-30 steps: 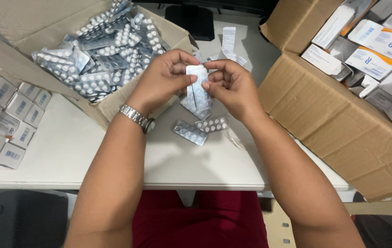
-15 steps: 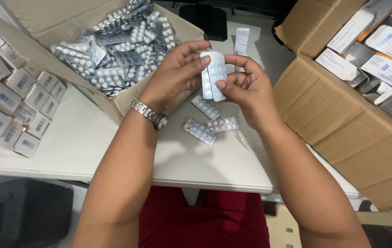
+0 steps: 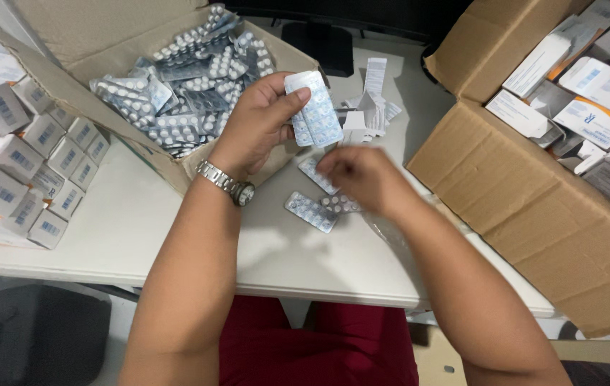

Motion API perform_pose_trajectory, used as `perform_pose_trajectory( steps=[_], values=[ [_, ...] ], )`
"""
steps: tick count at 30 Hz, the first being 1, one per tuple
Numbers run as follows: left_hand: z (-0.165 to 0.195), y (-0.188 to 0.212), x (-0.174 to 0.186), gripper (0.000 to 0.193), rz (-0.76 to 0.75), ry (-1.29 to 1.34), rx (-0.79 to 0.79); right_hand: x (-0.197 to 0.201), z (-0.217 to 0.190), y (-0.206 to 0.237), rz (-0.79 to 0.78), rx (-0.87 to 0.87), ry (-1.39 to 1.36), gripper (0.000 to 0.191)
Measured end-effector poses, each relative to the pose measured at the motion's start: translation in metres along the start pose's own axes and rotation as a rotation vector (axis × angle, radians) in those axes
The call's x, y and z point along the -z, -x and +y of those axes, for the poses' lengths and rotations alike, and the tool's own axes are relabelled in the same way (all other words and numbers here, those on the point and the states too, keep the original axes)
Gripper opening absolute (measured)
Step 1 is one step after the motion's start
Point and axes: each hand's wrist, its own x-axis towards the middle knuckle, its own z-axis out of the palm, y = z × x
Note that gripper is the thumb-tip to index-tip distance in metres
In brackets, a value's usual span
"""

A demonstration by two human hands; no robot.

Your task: The person repeatedly picks up blister packs of white pills from a large cardboard box, stacks them, and places them into small white and orange cardboard boxes. The person then closes the small boxes and sets them aside on the table.

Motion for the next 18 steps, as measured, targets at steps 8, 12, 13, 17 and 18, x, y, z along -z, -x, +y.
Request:
perform_pose_trajectory(
  steps=[8, 12, 13, 17, 18],
  values=[
    [-0.004, 0.000, 0.001, 0.024, 0.015, -0.067, -0.007, -0.029, -0.047, 0.036, -0.064, 0.275, 0.487, 0.034],
    [-0.007, -0.001, 0.001, 0.024, -0.013, -0.128, -0.032, -0.022, -0.048, 0.035, -0.108, 0.185, 0.445, 0.019],
    [-0.009, -0.002, 0.001, 0.023, -0.008, -0.139, -0.035, -0.018, -0.046, 0.033, -0.120, 0.167, 0.408, 0.018],
    [-0.015, -0.004, 0.003, 0.020, 0.012, -0.169, -0.069, -0.003, -0.032, 0.034, 0.122, 0.333, 0.073, 0.008],
    [-0.017, -0.005, 0.003, 0.019, 0.015, -0.162, -0.080, -0.001, -0.028, 0.032, 0.199, 0.362, -0.068, 0.005]
  ],
)
